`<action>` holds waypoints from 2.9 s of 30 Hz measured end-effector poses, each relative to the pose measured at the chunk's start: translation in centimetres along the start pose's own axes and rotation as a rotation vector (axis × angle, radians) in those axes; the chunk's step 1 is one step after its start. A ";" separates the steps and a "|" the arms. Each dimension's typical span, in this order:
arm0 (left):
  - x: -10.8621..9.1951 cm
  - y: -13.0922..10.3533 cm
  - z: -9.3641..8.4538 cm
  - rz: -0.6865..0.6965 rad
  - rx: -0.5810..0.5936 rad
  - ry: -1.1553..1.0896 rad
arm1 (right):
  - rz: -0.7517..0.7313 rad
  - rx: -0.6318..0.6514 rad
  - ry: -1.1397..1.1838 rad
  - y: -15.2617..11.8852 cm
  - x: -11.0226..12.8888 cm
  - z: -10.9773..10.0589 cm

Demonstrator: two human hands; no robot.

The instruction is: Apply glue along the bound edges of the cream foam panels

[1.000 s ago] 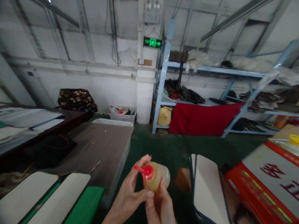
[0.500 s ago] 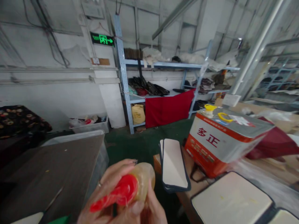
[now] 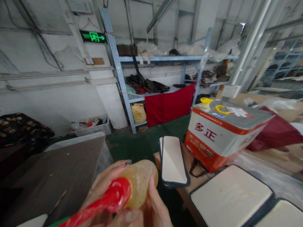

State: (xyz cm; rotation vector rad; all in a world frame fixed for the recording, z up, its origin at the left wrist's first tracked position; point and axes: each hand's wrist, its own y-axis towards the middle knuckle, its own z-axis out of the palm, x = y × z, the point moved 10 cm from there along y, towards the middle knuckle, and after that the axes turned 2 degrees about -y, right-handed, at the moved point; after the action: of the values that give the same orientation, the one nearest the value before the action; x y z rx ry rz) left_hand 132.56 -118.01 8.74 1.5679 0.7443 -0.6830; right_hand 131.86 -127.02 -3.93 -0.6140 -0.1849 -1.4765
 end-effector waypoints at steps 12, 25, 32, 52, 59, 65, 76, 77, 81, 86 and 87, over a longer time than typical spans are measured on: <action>9.3 0.2 -1.2 -0.352 -0.016 -0.233 | -0.025 -0.067 0.329 3.1 -2.0 1.4; 14.5 -1.2 -3.7 -0.488 -0.014 -0.383 | -0.107 -0.081 0.128 4.9 -5.3 0.8; 16.8 -1.9 -4.3 -0.533 -0.016 -0.634 | -0.152 -0.059 0.089 5.4 -6.7 0.7; 16.6 -4.8 -8.9 -0.560 -0.124 -0.367 | -0.011 -0.054 -0.048 4.6 -10.2 0.1; 18.2 -7.5 -5.8 -0.635 -0.133 -0.262 | -0.085 -0.162 -0.046 5.3 -9.6 -4.0; 19.5 -8.7 -2.1 -0.579 -0.034 -0.271 | -0.053 -0.167 -0.080 4.0 -8.0 -6.4; 18.9 -10.4 5.2 -0.481 0.184 -0.130 | 0.025 -0.232 -0.005 2.4 -5.2 -12.6; 18.5 -10.0 5.9 -0.431 0.231 -0.109 | 0.003 -0.245 0.033 2.3 -4.9 -12.8; 17.2 -8.2 7.8 -0.219 0.369 -0.001 | -0.226 -0.346 0.149 1.2 -1.5 -14.2; 18.6 -8.5 11.5 -0.426 0.598 -0.152 | -0.331 -0.390 0.176 0.4 1.4 -16.8; 18.7 -8.7 12.2 -0.479 0.608 -0.180 | -0.366 -0.395 0.170 0.3 2.2 -17.2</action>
State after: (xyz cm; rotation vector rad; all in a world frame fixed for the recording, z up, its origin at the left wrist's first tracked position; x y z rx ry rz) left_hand 137.23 -127.81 -12.63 1.8455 0.8295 -1.4910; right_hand 128.08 -137.39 -17.37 -0.7949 0.1404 -1.9335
